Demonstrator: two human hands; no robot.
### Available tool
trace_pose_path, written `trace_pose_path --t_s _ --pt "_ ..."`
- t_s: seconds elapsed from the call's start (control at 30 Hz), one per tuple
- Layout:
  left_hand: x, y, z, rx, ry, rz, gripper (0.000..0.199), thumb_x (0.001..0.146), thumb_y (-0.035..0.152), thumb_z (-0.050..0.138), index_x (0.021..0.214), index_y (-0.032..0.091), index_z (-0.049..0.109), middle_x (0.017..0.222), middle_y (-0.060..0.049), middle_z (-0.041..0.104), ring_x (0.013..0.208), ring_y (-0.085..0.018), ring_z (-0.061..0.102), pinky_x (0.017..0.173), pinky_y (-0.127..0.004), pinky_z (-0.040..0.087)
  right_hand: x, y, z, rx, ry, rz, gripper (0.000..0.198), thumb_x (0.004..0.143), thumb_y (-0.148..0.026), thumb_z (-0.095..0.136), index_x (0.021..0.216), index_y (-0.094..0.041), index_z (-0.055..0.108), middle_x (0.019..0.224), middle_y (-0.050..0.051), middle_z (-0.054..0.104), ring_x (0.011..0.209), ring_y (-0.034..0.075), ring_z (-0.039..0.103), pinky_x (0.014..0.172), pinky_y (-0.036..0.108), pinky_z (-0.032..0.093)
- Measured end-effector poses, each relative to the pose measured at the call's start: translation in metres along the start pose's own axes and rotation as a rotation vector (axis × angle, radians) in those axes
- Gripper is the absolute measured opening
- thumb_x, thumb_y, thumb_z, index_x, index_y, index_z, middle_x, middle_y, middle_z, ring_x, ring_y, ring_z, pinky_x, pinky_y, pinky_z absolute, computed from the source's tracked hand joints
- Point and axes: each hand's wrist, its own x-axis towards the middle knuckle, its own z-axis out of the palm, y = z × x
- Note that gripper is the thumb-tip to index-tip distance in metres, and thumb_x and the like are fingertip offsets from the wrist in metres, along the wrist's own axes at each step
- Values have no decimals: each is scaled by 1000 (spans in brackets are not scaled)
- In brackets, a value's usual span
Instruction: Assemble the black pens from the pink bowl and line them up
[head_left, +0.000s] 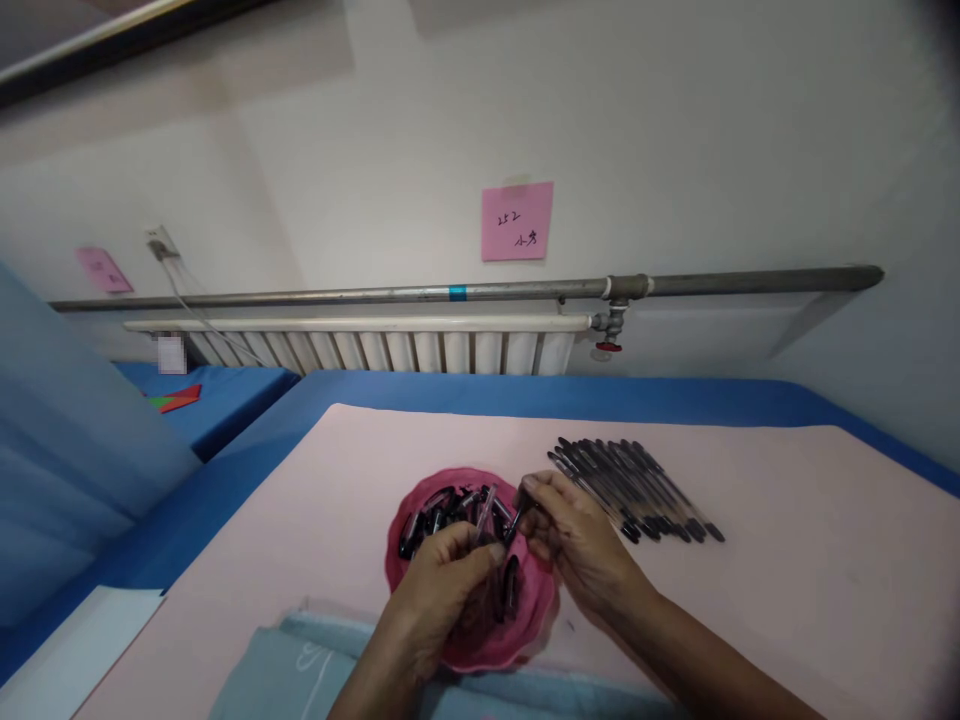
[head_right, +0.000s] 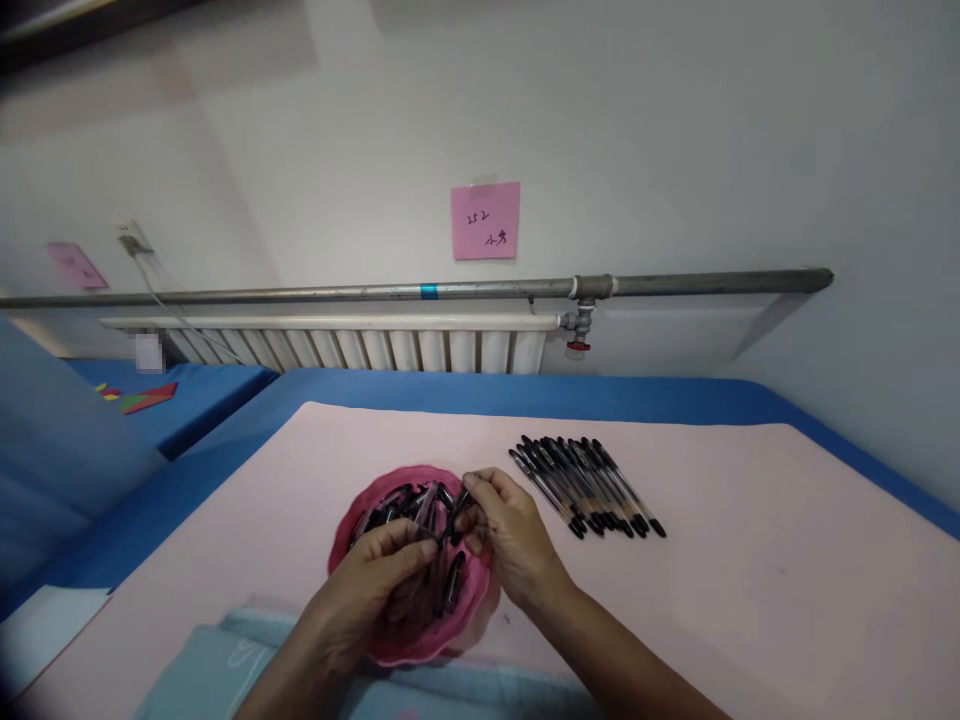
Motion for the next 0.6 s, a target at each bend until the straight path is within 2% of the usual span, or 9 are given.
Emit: trace_pose_path --t_s 0.13,0.27,0.43,0.6 --pt "1 1 -2 7 -10 -22 37 59 40 75 65 18 47 40 10 36 34 -2 25 36 -19 14 -3 0 2 7 -49 30 25 69 -36 70 74 -18 53 50 -5 53 44 7 48 35 14 30" --pt "3 0 -4 -27 -32 -38 36 61 41 74 69 18 47 40 12 32 33 -2 20 36 -19 11 -6 3 1 -75 -173 67 23 68 -34 70 75 -18 56 53 -4 56 46 8 49 41 17 35" --pt "3 1 -1 -36 -16 -22 38 59 41 75 68 18 46 39 11 35 33 -2 23 36 -19 12 -8 3 3 -226 -192 -31 20 71 -35 65 71 -19 53 50 -6 51 43 7 43 44 20 33" --pt "4 3 -1 -137 0 33 39 59 41 75 66 19 44 40 11 36 33 -2 24 36 -18 14 -23 -8 -4 -372 -160 -221 23 80 -40 59 71 -19 56 58 -3 52 55 11 49 54 24 41"
